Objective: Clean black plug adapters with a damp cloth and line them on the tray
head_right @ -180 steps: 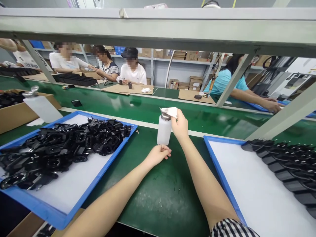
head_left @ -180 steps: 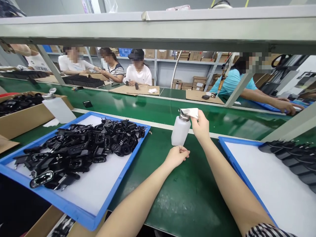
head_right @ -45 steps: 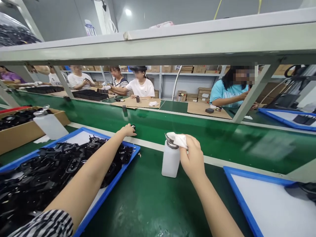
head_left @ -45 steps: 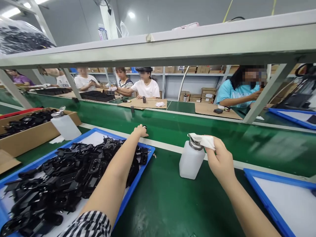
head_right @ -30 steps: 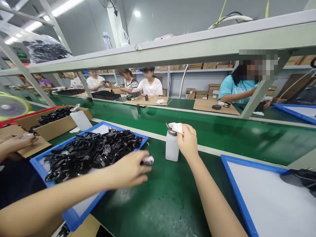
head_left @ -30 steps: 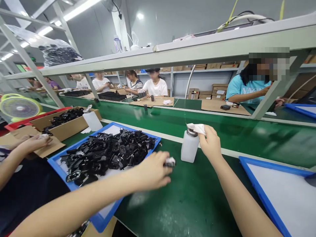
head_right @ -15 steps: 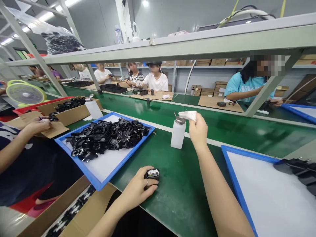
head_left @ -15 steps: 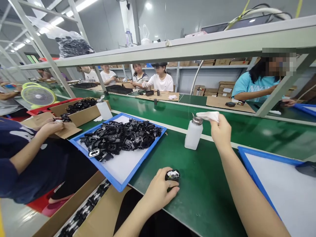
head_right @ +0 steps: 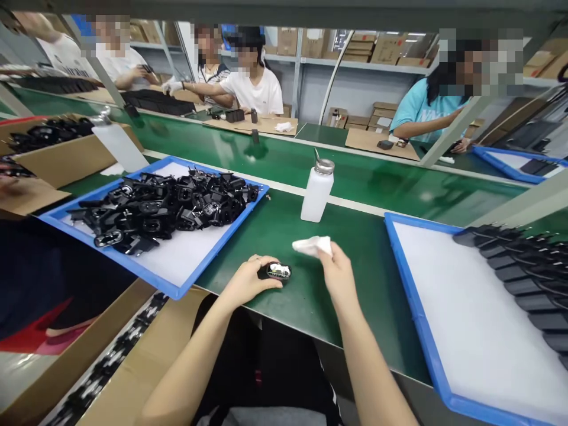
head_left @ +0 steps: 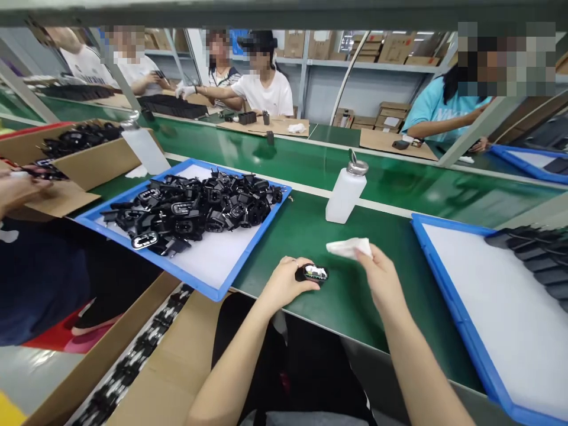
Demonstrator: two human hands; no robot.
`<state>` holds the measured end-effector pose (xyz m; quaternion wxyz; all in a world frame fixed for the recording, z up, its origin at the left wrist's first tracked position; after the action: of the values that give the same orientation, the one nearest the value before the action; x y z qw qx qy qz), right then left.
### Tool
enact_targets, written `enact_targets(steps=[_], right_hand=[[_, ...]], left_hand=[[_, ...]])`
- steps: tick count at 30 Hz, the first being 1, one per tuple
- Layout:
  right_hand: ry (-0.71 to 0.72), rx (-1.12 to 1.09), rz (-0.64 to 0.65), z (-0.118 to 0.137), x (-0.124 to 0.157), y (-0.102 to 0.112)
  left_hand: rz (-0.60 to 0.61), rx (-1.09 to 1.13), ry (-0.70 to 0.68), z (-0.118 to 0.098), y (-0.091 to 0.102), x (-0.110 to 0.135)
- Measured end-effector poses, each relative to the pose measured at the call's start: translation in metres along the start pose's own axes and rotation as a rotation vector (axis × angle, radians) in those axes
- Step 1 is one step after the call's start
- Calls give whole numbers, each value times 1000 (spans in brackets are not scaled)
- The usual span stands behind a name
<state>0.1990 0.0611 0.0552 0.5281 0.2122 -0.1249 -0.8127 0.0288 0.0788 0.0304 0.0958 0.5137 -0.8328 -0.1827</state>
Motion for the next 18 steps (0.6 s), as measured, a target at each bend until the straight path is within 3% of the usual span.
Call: enact_targets(steps=[4,10,15,18], right_hand=[[12,-35,78,0,32,-21],[364,273,202,30,42,-40],[598,449,198,31,55,-25],[525,415,229,20,60,-10]], left_hand=[[146,29,-23,2,3,-1],[185,-23,-63,2,3,-5],[195,-42,-80,-1,2,-4],[182,-35,-63,0,3,-4]])
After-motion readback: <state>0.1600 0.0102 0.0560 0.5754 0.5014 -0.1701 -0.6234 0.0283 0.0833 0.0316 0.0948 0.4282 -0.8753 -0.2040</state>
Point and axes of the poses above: each hand's wrist, its own x-axis away from the middle knuckle, its own y-axis out of the back of the hand, z = x × y, the point moved 6 cm from there along -x, towards the middle knuckle, and after that the axes turned 13 degrees about x, right-handed, at the moved point
